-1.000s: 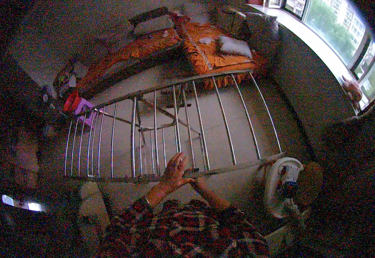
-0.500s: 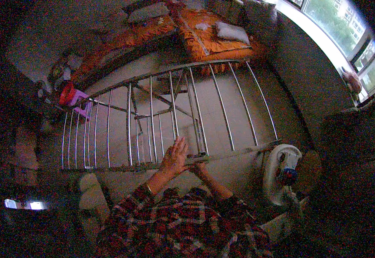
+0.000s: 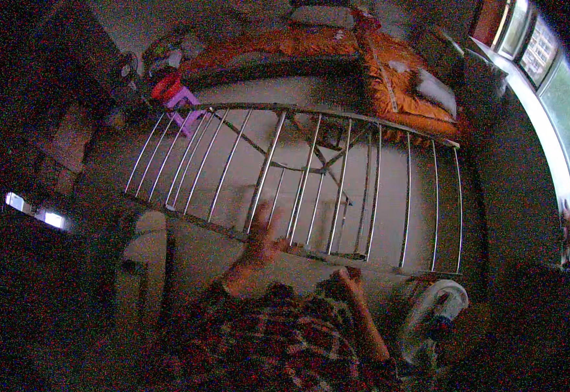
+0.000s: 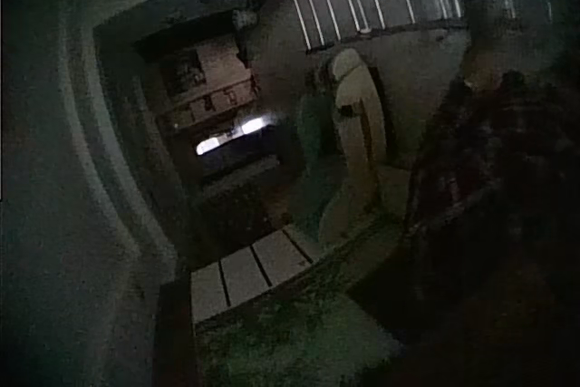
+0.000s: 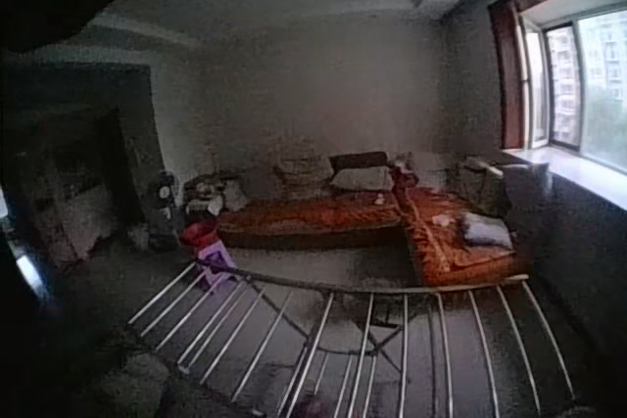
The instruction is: The person wipes a window sill with a cloth, then moves into the room to fold a metal drying rack. They then wash the cloth in a red basin of water and wring it out.
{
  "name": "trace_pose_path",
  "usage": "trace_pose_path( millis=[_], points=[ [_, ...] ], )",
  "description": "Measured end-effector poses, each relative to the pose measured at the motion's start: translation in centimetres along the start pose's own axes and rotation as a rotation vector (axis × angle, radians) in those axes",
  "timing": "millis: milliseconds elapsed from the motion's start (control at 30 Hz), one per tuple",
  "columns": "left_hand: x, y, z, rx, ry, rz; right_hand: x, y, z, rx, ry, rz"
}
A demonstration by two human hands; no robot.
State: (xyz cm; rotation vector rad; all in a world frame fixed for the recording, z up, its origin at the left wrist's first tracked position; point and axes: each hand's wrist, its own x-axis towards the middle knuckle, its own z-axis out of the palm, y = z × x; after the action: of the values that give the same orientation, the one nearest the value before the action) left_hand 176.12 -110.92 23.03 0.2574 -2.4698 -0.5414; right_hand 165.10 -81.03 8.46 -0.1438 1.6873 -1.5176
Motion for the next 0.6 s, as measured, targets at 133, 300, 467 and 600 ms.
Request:
trace_pose_path(
  millis=[133,300,467,600],
  points=[
    [-3.9,-9.7,-5.1,0.351,0.214,-0.367,0.0,-1.9,2.3,0.054,0.123,-0.024],
    [-6.3,-13.1,-6.6,0.576,-0.183,-0.704,-2.5,-7.9,5.4,0.341,0.193,0.086],
    [-6.7,-12.8,-6.9,0.537,-0.122,-0.645,-2.6,-9.4,5.7,0.509,0.12,0.087],
    [-7.3,-11.6,-7.4,0.517,-0.188,-0.611,0.5,-7.7,5.0,0.554,0.246,-0.157]
  ],
)
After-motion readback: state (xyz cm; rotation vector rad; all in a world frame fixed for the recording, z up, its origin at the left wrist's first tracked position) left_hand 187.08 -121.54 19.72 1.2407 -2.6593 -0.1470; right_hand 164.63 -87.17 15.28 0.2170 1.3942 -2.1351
